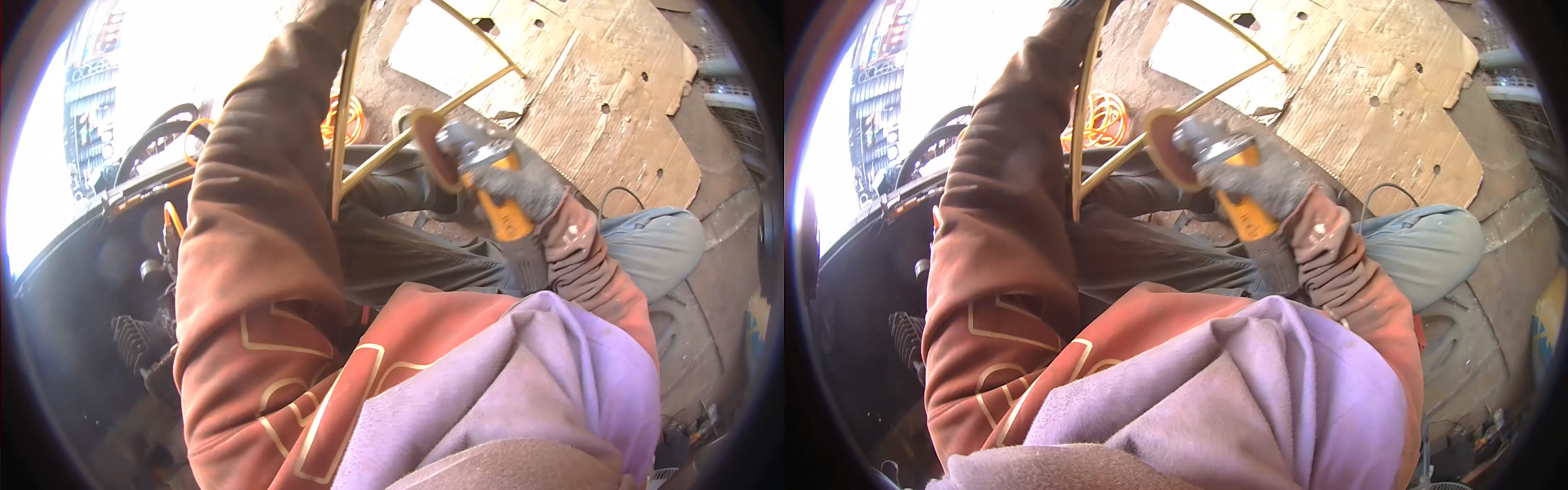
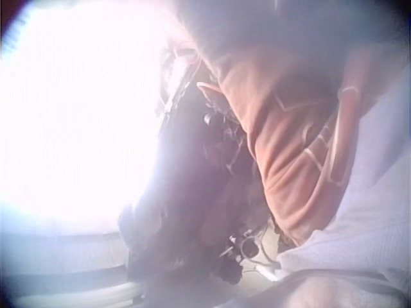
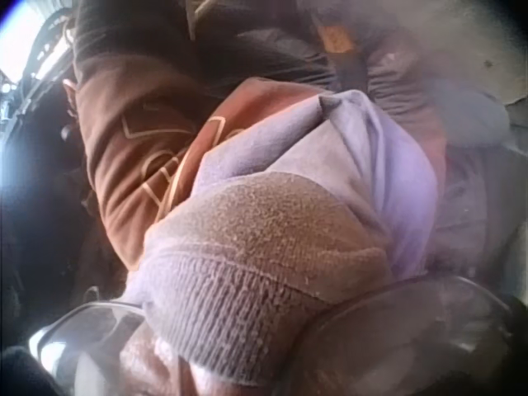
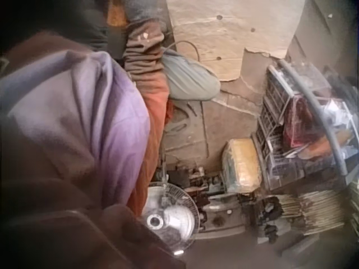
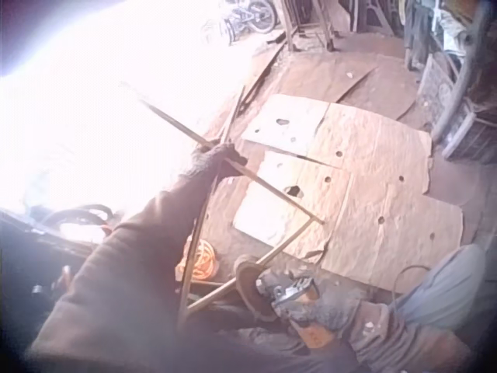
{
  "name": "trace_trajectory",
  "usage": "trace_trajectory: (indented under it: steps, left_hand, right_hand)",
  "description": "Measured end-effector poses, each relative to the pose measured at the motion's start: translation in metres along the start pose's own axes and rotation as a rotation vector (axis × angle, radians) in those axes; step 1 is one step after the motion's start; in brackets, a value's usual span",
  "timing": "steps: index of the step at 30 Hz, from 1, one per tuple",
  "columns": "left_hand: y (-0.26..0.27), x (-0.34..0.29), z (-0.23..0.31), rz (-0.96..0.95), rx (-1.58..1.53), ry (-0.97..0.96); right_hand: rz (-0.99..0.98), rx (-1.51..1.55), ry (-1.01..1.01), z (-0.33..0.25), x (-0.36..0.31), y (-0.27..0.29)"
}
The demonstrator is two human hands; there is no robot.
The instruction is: The person uses an angle grinder to smooth metal rods, holding the frame by hand while moving the rotating disc across various sections and joints.
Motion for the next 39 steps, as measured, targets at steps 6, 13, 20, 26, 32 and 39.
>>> trace_trajectory:
  steps: [6,13,20,26,32,39]
  left_hand:
    - [0.039,0.008,-0.019,0.049,-0.064,0.069]
    - [0.019,0.023,-0.034,0.016,-0.088,0.119]
    - [0.061,0.020,-0.047,0.072,-0.109,0.178]
    - [0.058,0.019,-0.067,0.030,-0.132,0.247]
    - [0.085,0.012,-0.082,0.012,-0.135,0.283]
    - [0.063,-0.010,-0.065,0.075,-0.142,0.289]
  right_hand:
    - [-0.211,-0.490,0.412,0.007,-0.012,-0.040]
    - [0.150,0.079,-0.082,0.027,0.042,0.059]
    - [-0.157,-0.181,0.102,0.017,-0.002,-0.025]
    - [0.130,0.227,-0.186,0.037,0.047,0.070]
    - [-0.186,0.051,0.029,0.025,0.008,-0.018]
    - [0.050,0.087,-0.115,0.020,0.036,0.041]
Point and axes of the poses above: each hand's wrist, its own x-axis towards the middle knuckle, its own y-axis out of the back of the hand, z = x × y, the point moved 5 cm from there along x, towards the middle knuckle, and after that the axes turned 12 degrees about z, right-handed, at the moved point
